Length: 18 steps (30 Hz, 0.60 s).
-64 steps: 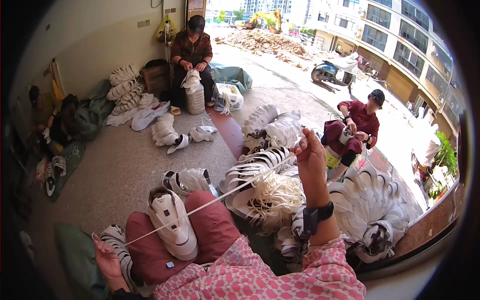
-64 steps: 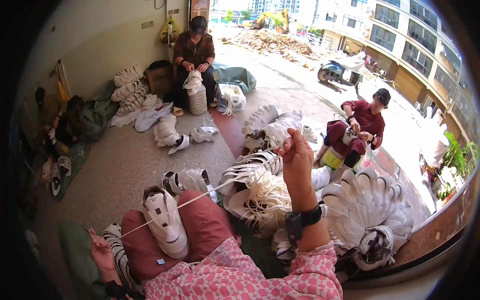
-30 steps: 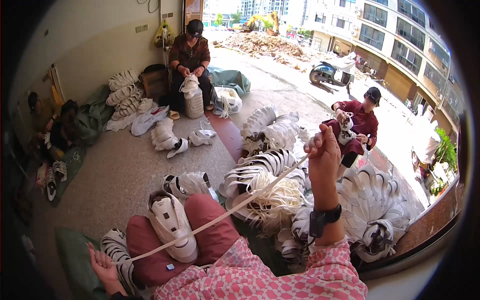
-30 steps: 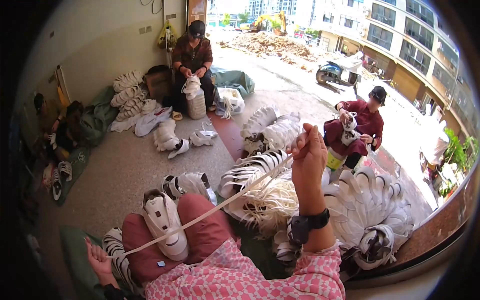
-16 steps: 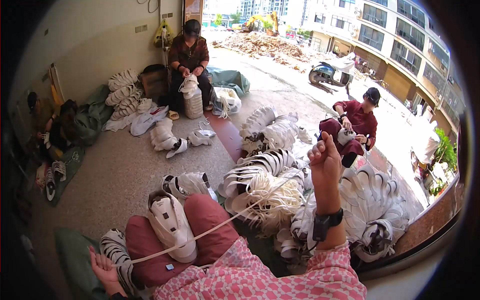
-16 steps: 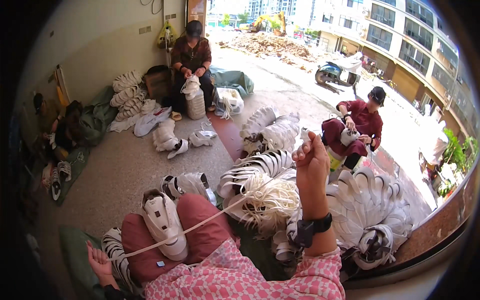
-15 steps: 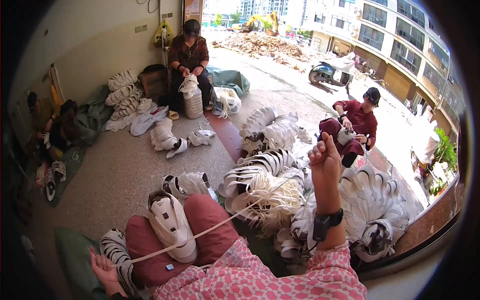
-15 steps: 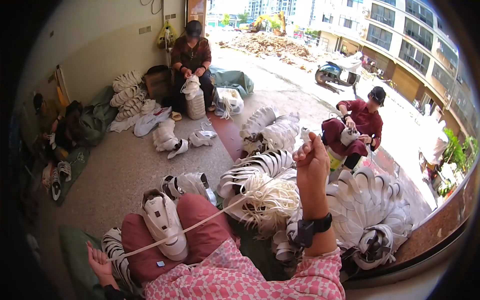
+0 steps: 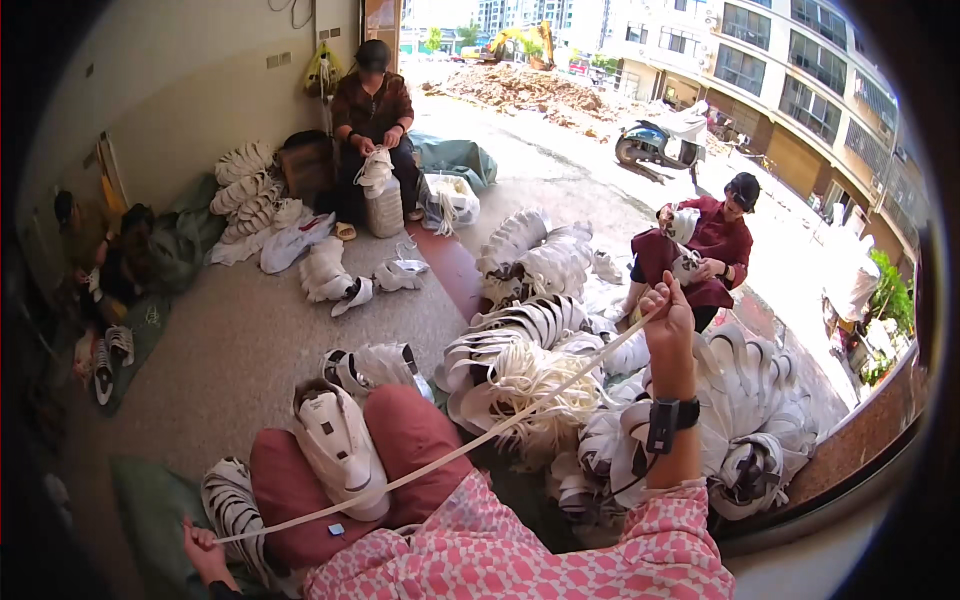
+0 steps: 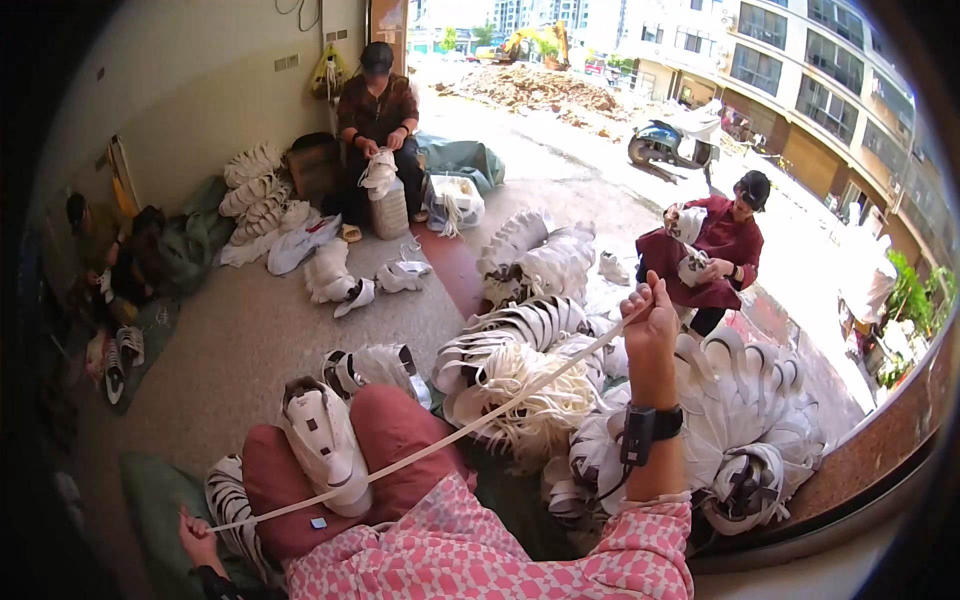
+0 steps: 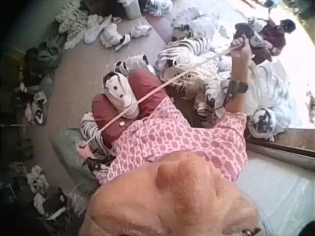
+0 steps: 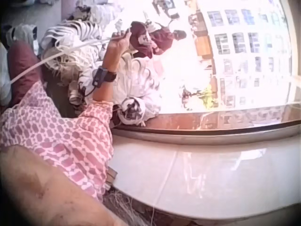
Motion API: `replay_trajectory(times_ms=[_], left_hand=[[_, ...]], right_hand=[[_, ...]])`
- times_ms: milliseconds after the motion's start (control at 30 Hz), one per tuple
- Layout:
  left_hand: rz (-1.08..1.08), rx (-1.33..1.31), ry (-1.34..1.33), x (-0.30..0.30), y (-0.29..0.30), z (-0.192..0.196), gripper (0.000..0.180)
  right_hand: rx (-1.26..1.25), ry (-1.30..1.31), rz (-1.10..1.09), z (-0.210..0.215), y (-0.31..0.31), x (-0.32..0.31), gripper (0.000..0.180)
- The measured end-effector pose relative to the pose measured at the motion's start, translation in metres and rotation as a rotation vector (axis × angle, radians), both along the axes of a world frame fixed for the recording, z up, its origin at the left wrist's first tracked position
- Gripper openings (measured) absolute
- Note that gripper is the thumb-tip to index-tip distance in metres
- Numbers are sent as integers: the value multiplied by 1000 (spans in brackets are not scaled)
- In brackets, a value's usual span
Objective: Lacing a new sneaker in a shoe manufacturing environment.
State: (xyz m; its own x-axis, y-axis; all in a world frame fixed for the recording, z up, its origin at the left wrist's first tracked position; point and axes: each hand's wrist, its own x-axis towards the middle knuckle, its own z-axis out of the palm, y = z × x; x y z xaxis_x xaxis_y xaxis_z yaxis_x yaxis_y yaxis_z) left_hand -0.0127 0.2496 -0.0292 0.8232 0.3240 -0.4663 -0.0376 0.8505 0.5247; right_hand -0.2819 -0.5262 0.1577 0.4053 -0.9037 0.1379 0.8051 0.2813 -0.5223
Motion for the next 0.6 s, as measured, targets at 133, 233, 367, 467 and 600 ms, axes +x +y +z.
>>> replay_trajectory(times_ms=[133,233,367,467,600], left_hand=[[82,137,34,-3,52,-34,30],[75,129,69,13,107,-66,29],[71,245,130,27,166,-106,34],[106,312,126,32,187,-121,36],[110,351,136,33,195,-123,38]], right_hand=[[155,6,-16,-27,-23,-17,23],[177,72,-127,-44,-36,-29,23],[201,103,-146,-56,-51,-41,22],[214,168,-179,-59,-58,-46,23],[205,148,-171,-60,-60,-45,22]])
